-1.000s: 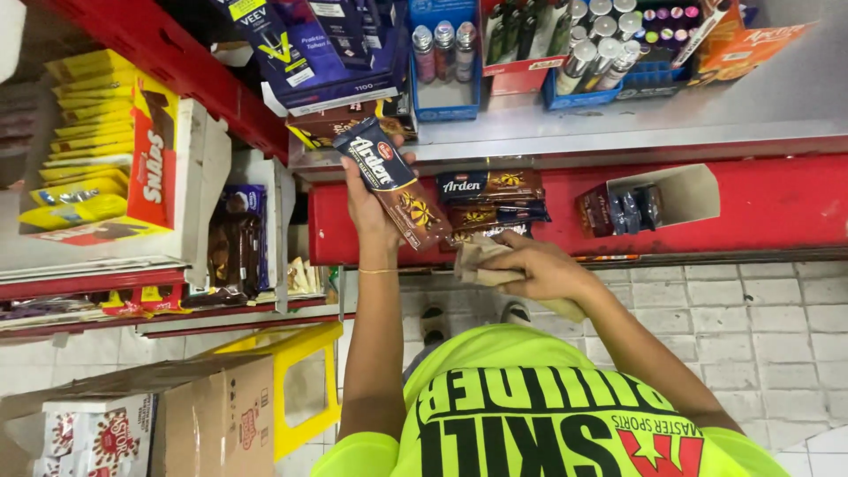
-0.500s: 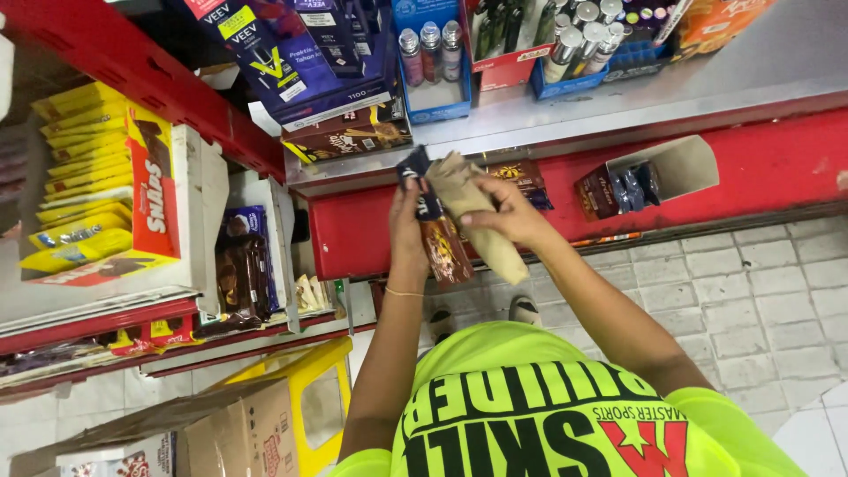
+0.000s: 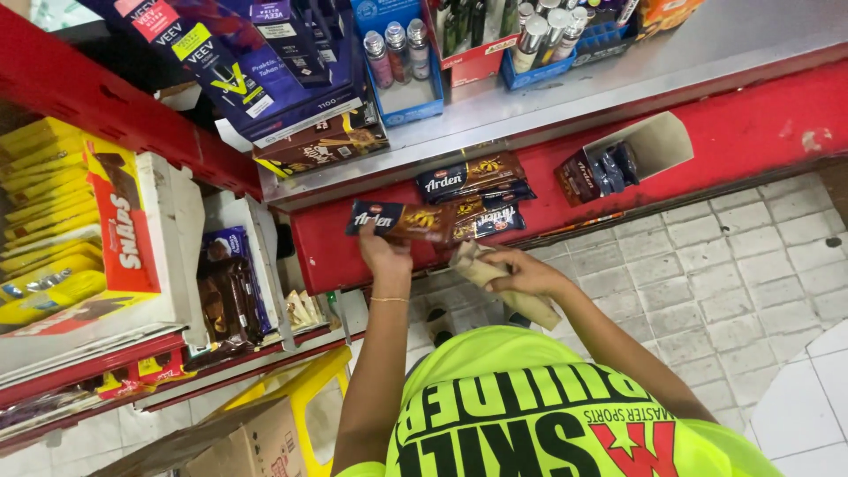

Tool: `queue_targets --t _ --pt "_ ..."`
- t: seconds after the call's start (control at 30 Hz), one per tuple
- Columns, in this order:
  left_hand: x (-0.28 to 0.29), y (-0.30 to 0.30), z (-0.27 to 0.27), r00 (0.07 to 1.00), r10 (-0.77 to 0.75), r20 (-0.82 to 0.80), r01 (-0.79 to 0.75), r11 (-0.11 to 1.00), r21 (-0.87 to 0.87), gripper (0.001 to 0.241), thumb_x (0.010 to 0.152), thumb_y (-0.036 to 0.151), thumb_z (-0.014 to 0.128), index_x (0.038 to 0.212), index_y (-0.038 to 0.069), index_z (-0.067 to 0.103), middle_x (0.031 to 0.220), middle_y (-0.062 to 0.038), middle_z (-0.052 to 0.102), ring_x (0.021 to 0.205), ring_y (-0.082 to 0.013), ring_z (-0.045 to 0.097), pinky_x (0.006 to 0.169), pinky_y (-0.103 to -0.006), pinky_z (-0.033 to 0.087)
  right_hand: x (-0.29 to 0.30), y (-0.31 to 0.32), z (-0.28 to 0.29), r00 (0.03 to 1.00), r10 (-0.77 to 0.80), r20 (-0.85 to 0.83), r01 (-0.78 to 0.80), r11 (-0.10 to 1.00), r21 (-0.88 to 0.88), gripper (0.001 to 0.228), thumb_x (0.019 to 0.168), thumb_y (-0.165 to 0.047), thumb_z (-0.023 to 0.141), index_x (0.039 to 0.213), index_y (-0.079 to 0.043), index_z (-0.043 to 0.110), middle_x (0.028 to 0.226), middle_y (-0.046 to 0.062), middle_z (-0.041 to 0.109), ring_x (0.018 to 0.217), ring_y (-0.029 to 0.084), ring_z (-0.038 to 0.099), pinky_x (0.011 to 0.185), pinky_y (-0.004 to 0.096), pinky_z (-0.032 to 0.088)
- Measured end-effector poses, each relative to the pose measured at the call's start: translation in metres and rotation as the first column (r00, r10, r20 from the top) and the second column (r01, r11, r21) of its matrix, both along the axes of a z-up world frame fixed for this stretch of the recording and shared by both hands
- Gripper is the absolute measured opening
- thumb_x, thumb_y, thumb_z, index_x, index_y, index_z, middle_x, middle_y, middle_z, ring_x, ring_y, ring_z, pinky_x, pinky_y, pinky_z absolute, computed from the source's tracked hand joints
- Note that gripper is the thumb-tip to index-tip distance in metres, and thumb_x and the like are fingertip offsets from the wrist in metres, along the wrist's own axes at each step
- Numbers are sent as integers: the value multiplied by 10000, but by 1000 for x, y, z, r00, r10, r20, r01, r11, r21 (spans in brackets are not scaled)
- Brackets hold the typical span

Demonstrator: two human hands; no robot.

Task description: Wiping chocolate bars with a cloth and organizing them into a display box on a store counter.

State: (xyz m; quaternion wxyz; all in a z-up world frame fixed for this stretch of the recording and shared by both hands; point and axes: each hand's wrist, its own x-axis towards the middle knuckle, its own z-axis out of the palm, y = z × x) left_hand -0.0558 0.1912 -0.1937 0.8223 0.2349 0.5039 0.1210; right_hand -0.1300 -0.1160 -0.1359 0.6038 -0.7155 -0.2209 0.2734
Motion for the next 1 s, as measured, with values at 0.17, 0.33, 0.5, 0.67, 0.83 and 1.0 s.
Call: queue_targets --t 0.17,0.33,0.5,0.67,0.83,1.0 --pt "13 -76 51 975 -176 137 195 971 -136 344 939 260 699 1179 60 556 1045 -108 532 995 -345 626 929 -560 560 -19 -39 -12 978 -190 -80 191 982 -4 423 721 -98 895 1130 -96 785 1128 131 679 1098 277 603 1005 466 437" --pt "35 -116 33 947 -250 200 278 952 -126 276 998 106 636 1221 -33 552 1052 -149 463 1046 -411 651 951 -586 590 -40 -60 12 929 -341 -144 343 939 -10 431 719 -98 890 1136 -115 785 1090 99 652 1057 247 566 977 438 425" --pt "37 -131 24 943 -254 216 302 924 -233 510 1055 118 565 1520 32 375 1420 -243 387 1404 -407 446 1156 -611 389 -55 -90 8 831 -487 -269 519 852 62 423 720 -53 863 1133 -80 774 1157 95 664 1087 237 576 975 437 450" --pt "12 -187 90 847 -505 165 523 847 -95 250 969 162 669 1158 91 521 1129 -164 597 1015 -303 665 853 -436 573 -47 -134 2 648 -623 -439 722 686 92 558 675 -34 851 1214 -101 724 1061 99 675 849 246 664 741 405 555" --pt "7 -274 104 526 -844 -104 436 162 885 146 905 288 772 982 175 721 937 -44 597 887 -168 572 737 -314 504 -33 -147 69 584 -591 -556 811 407 419 562 676 -98 754 1228 -45 658 837 201 723 601 256 737 479 334 592" --pt "40 -323 132 602 -675 -426 10 -527 850 370 808 550 735 959 238 606 1139 -47 544 1136 -336 523 845 -505 479 -32 -184 52 623 -498 -603 758 192 623 672 695 -139 698 1359 -101 602 1175 279 668 593 247 543 497 336 413"
